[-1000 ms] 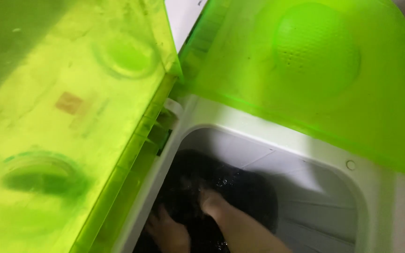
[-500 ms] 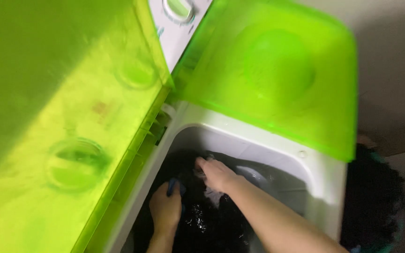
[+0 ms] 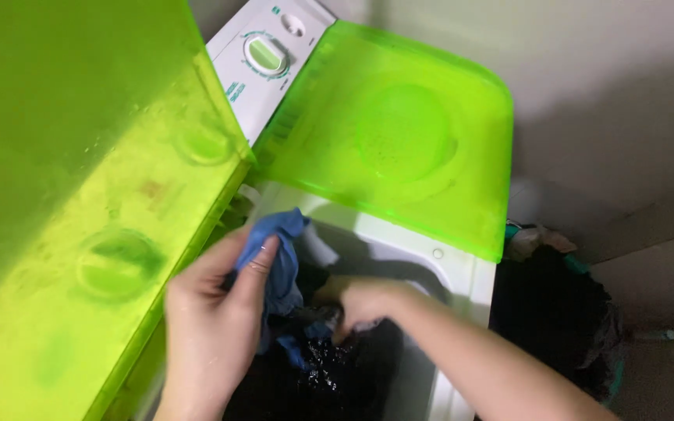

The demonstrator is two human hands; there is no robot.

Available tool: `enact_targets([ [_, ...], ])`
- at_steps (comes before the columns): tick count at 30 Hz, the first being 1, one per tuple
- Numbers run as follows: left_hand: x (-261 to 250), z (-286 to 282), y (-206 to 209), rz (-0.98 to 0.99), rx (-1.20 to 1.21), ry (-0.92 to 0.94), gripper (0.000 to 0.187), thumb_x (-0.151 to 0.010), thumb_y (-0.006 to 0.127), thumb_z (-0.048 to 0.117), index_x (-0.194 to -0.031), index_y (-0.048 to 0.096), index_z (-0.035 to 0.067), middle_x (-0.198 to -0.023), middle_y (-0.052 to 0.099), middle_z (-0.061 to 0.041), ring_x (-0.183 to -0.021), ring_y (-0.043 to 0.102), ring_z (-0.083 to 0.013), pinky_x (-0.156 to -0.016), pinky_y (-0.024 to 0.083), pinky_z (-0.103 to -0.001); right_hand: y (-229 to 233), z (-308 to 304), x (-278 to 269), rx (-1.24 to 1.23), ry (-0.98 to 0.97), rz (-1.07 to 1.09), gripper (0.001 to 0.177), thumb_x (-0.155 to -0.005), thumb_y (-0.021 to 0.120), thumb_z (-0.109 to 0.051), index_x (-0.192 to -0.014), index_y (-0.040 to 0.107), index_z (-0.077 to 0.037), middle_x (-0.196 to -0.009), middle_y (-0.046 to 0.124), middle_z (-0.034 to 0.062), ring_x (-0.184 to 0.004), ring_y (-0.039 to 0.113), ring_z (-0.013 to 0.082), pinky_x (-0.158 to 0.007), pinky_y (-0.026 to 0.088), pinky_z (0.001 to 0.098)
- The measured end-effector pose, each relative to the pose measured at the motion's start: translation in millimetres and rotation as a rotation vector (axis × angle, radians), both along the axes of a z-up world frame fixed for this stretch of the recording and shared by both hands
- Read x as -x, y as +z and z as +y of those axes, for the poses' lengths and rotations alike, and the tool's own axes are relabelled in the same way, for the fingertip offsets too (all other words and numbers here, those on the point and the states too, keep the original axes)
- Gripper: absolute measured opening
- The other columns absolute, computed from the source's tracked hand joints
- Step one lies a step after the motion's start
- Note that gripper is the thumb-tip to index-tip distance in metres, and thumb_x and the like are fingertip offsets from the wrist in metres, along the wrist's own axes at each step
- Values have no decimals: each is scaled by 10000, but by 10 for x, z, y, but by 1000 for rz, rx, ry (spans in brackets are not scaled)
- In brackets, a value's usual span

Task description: Washing clothes by hand in a small twin-tub washing machine.

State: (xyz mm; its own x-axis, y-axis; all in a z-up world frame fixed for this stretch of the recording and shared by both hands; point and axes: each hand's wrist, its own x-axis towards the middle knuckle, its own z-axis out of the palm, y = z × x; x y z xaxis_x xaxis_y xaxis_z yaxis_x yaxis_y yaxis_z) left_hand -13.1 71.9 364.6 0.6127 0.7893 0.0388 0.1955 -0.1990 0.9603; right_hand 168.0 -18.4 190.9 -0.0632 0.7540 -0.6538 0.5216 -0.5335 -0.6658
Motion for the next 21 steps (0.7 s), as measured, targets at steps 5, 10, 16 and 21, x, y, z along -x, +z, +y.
enact_targets([
  [5,32,-71,354,-178,21,180,245,-955,716,121,-1149,780,-15,-903,758,-30,-793,627,-46,-732,526,-206,-903,66,-30,-414,149,-148,588,-693,867,-218,-1231,675,-78,-1107,750,143,-985,695,320,-841,575,446],
  [10,20,-144,481,-393,188,213,247,-980,684,90,-1161,742,-67,-939,749,-62,-816,659,-82,-762,540,-218,-977,132,-11,-147,-312,-6,397,-844,623,-161,-1237,645,-106,-1077,736,121,-959,687,284,-840,559,441],
  [16,-2,-135,466,-476,410,180,253,-960,655,75,-1135,729,-92,-916,740,-99,-784,680,-140,-724,557,-279,-3319,521,246,-415,-1171,515,293,-903,615,-59,-1175,720,-79,-1072,746,194,-980,691,336,-877,561,442],
  [21,302,137,-430,15,23,160,294,-867,693,98,-1089,734,-92,-968,723,-203,-876,688,-277,-792,541,-371,-1919,437,294,-191,-924,-492,283,-928,536,-83,-1102,756,-128,-1122,744,170,-1107,712,330,-930,605,407],
])
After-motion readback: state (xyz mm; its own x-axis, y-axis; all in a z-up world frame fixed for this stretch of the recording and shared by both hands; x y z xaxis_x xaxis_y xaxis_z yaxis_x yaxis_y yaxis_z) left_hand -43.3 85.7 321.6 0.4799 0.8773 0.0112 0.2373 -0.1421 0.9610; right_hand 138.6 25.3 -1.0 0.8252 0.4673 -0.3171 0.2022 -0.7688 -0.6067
